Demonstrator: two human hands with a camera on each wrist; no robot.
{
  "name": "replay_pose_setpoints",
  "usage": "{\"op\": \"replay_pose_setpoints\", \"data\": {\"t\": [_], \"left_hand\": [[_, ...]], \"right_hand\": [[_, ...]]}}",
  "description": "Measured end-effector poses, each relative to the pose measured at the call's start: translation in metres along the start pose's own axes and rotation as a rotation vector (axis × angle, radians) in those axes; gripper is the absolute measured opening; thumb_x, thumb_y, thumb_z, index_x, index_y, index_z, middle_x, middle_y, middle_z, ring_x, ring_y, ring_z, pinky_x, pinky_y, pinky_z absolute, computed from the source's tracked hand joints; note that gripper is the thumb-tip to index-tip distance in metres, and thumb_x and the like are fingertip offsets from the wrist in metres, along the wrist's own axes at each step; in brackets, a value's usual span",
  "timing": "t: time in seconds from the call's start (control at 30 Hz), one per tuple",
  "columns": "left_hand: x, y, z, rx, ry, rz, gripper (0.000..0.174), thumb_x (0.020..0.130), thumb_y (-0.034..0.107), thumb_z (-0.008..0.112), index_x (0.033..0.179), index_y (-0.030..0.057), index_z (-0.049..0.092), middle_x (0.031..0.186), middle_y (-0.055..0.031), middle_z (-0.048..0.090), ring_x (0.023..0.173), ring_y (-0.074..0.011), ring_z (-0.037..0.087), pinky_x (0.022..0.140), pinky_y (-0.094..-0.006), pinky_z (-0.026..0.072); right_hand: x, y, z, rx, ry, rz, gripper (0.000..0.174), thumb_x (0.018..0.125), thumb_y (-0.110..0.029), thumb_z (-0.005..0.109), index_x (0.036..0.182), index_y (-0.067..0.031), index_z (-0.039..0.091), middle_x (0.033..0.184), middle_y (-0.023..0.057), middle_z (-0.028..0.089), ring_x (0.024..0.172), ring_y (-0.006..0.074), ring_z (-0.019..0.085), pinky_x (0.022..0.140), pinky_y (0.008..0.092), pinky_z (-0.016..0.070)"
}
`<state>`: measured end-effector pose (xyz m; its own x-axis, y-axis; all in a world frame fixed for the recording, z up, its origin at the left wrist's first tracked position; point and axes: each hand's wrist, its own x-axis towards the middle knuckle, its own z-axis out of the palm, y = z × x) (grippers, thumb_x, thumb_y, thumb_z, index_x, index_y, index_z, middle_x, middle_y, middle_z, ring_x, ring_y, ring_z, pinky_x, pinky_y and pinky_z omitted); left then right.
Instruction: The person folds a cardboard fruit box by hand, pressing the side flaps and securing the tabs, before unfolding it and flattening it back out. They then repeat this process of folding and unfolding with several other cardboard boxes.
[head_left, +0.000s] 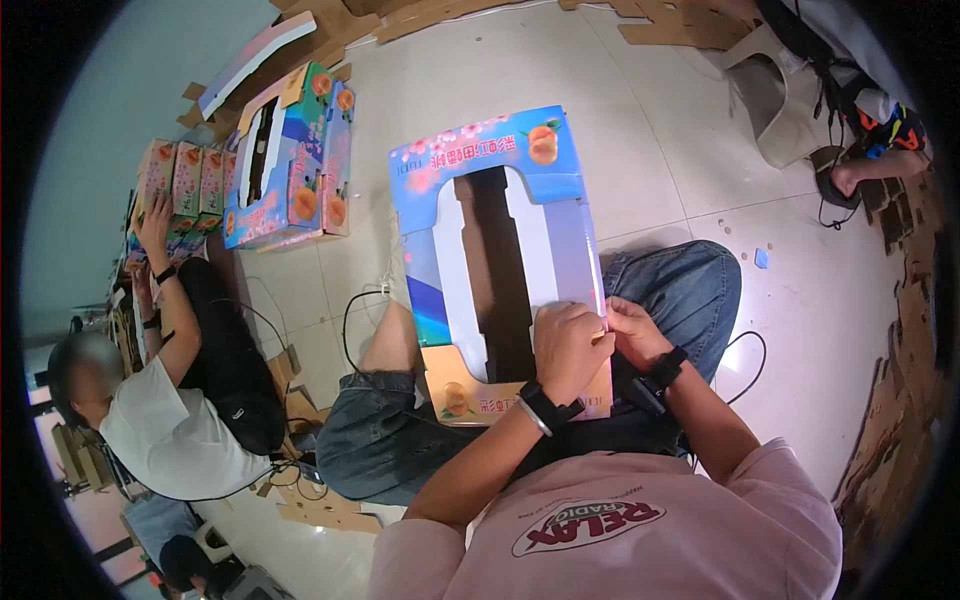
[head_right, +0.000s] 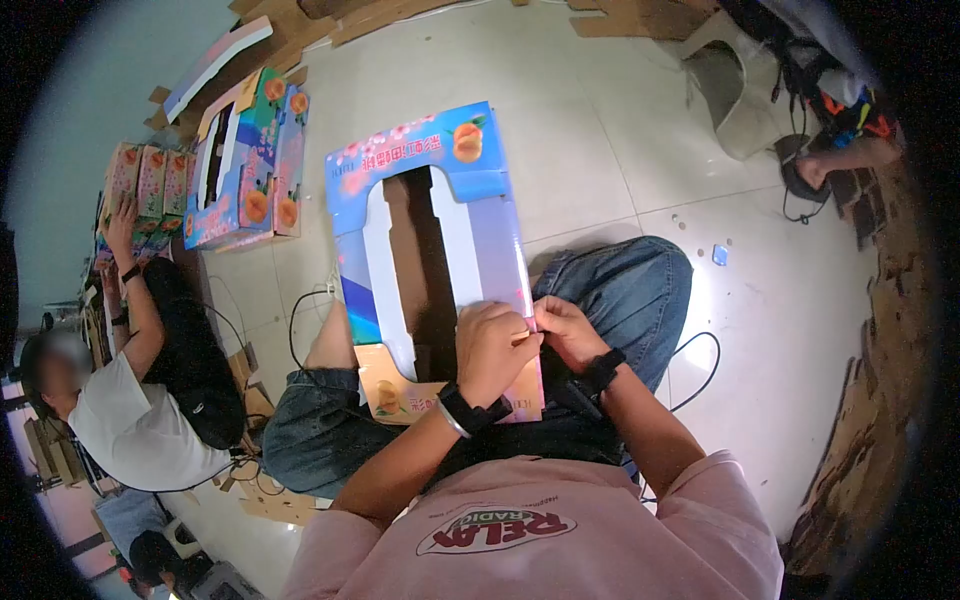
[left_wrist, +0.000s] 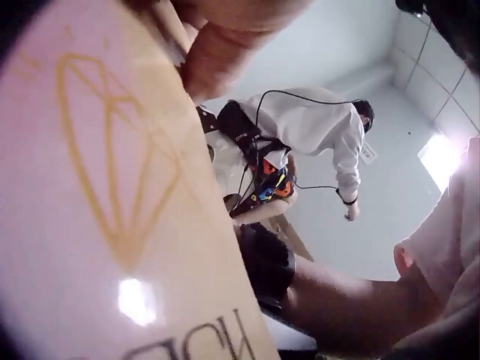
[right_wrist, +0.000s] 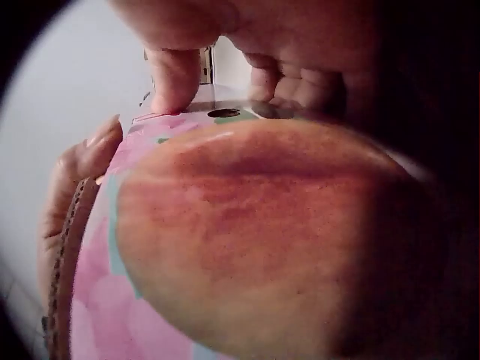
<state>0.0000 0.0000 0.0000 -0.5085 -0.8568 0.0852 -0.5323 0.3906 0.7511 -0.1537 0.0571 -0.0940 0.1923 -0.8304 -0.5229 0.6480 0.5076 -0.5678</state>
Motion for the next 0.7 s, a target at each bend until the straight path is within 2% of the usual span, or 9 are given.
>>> {"op": "replay_pose_setpoints", "data": {"t": [0.17, 0.3, 0.37, 0.5, 0.6, 0.67, 0.7], "left_hand": [[-0.008, 0.004, -0.006, -0.032, 0.063, 0.100, 0.021, 0.064, 0.014, 0.076, 0.060, 0.0053, 0.057, 0.066, -0.0075, 0.054, 0.070, -0.0283, 0.053, 0.068, -0.0410, 0.0381], [-0.013, 0.002, -0.007, -0.031, 0.039, 0.128, 0.019, 0.066, 0.013, 0.074, 0.059, 0.0073, 0.057, 0.067, -0.0062, 0.055, 0.071, -0.0269, 0.054, 0.068, -0.0414, 0.0378], [-0.015, 0.004, -0.006, -0.067, 0.077, 0.153, 0.026, 0.065, 0.013, 0.076, 0.058, 0.0064, 0.052, 0.066, -0.0065, 0.051, 0.068, -0.0270, 0.051, 0.067, -0.0399, 0.0371], [-0.019, 0.005, -0.005, -0.071, 0.121, 0.199, 0.026, 0.065, 0.012, 0.077, 0.059, 0.0068, 0.052, 0.067, -0.0062, 0.051, 0.067, -0.0266, 0.051, 0.067, -0.0395, 0.0369], [-0.014, 0.007, -0.008, -0.071, 0.110, 0.215, 0.025, 0.067, 0.016, 0.076, 0.060, 0.0076, 0.053, 0.069, -0.0061, 0.053, 0.068, -0.0268, 0.052, 0.067, -0.0399, 0.0379], [-0.006, 0.010, -0.017, 0.120, 0.017, 0.164, 0.024, 0.070, 0.025, 0.076, 0.061, 0.0085, 0.060, 0.069, -0.0071, 0.059, 0.069, -0.0273, 0.058, 0.066, -0.0409, 0.0422], [-0.002, 0.013, -0.020, 0.122, 0.018, 0.168, 0.024, 0.070, 0.025, 0.076, 0.061, 0.0085, 0.060, 0.069, -0.0071, 0.059, 0.069, -0.0273, 0.058, 0.066, -0.0409, 0.0422]], "right_hand": [[0.000, 0.011, -0.003, 0.046, -0.053, -0.033, 0.025, 0.089, -0.027, 0.069, 0.096, -0.0058, 0.058, 0.095, 0.0035, 0.062, 0.089, 0.0142, 0.058, 0.084, 0.0299, 0.0460], [0.000, 0.008, 0.001, 0.038, -0.038, -0.026, 0.024, 0.089, -0.025, 0.070, 0.097, -0.0056, 0.058, 0.093, 0.0028, 0.062, 0.087, 0.0138, 0.058, 0.083, 0.0294, 0.0463], [0.000, 0.005, 0.000, 0.077, -0.060, -0.030, 0.023, 0.087, -0.023, 0.072, 0.096, -0.0054, 0.059, 0.092, 0.0026, 0.063, 0.085, 0.0139, 0.059, 0.081, 0.0293, 0.0471], [0.004, 0.005, -0.004, 0.060, -0.065, -0.039, 0.021, 0.087, -0.022, 0.072, 0.094, -0.0057, 0.061, 0.090, 0.0025, 0.064, 0.083, 0.0140, 0.060, 0.080, 0.0294, 0.0480], [0.001, -0.005, -0.003, 0.044, -0.067, -0.034, 0.020, 0.087, -0.021, 0.072, 0.093, -0.0062, 0.062, 0.090, 0.0023, 0.065, 0.083, 0.0139, 0.061, 0.079, 0.0299, 0.0487], [0.000, -0.010, 0.000, 0.055, -0.053, 0.005, 0.019, 0.087, -0.021, 0.073, 0.092, -0.0069, 0.061, 0.090, 0.0027, 0.065, 0.084, 0.0142, 0.061, 0.080, 0.0302, 0.0490], [0.001, -0.009, -0.001, 0.055, -0.055, 0.000, 0.019, 0.087, -0.021, 0.073, 0.092, -0.0069, 0.061, 0.090, 0.0027, 0.065, 0.084, 0.0142, 0.061, 0.080, 0.0302, 0.0490]]}}
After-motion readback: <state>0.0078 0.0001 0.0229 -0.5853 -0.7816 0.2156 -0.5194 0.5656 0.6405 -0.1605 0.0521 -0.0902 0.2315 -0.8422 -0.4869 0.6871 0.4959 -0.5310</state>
